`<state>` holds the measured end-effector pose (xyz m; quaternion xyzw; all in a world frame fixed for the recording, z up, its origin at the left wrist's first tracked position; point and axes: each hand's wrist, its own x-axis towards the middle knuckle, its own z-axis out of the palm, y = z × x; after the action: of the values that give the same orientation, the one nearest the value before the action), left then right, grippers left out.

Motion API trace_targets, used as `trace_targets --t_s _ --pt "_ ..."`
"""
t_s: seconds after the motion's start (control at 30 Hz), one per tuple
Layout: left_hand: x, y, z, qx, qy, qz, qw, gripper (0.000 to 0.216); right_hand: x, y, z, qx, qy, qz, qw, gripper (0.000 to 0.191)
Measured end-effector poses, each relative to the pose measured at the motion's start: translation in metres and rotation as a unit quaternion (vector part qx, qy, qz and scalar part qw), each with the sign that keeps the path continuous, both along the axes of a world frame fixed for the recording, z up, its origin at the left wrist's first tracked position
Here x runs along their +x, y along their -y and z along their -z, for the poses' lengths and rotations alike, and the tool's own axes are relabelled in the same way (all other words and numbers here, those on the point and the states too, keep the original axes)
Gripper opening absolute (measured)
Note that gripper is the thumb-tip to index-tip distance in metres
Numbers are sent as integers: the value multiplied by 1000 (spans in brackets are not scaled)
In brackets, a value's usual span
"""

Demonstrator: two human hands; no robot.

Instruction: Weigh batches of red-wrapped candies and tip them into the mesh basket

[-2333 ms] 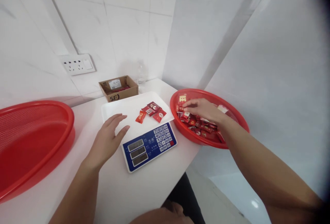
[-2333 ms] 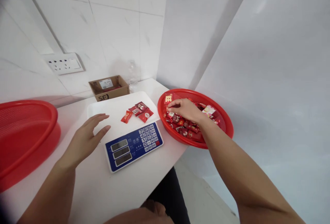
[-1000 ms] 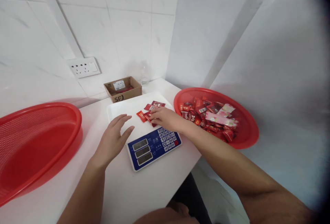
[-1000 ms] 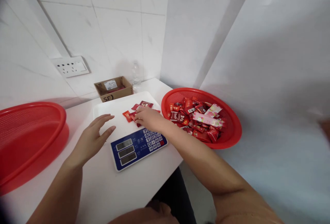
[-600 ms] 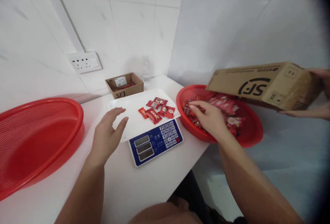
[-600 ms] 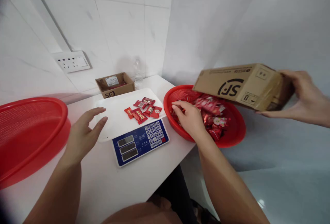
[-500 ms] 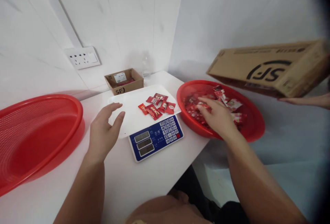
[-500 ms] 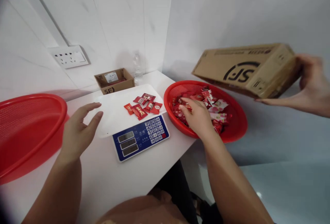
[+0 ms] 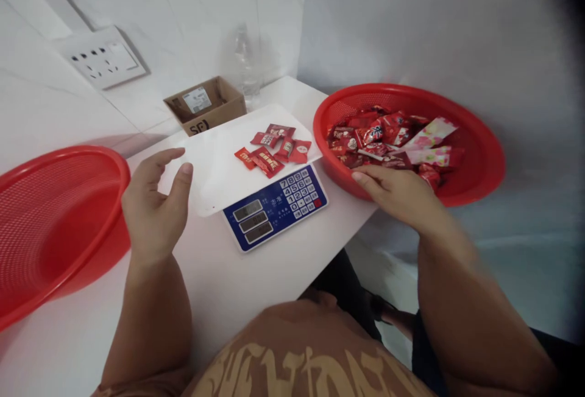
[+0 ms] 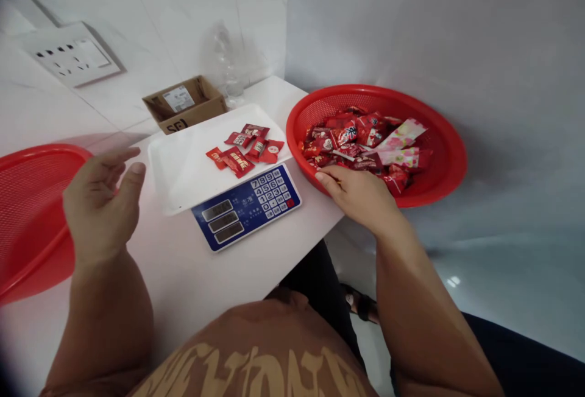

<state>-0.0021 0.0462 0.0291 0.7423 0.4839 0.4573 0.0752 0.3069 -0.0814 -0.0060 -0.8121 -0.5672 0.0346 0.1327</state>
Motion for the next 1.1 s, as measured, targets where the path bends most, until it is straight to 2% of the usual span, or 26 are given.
trace_targets --t_s 0.17,0.3,0.43,0.6,0.93,1.1 --pt "9 3 3 -40 -39 25 998 29 3 1 5 13 27 5 1000 43" --pt "17 4 2 -71 -108 28 991 32 3 1 6 9 36 8 999 43" --pt "22 4 -2 -69 -168 31 983 32 2 1 5 5 27 4 1000 44" --pt "25 8 -1 -74 -193 26 978 32 2 2 4 12 22 3 1000 45" --pt "6 23 4 -136 -214 -26 967 33 1 2 6 12 50 -5 999 43" --pt "-5 31 5 -139 -227 -35 963 32 2 1 6 -7 51 7 999 47"
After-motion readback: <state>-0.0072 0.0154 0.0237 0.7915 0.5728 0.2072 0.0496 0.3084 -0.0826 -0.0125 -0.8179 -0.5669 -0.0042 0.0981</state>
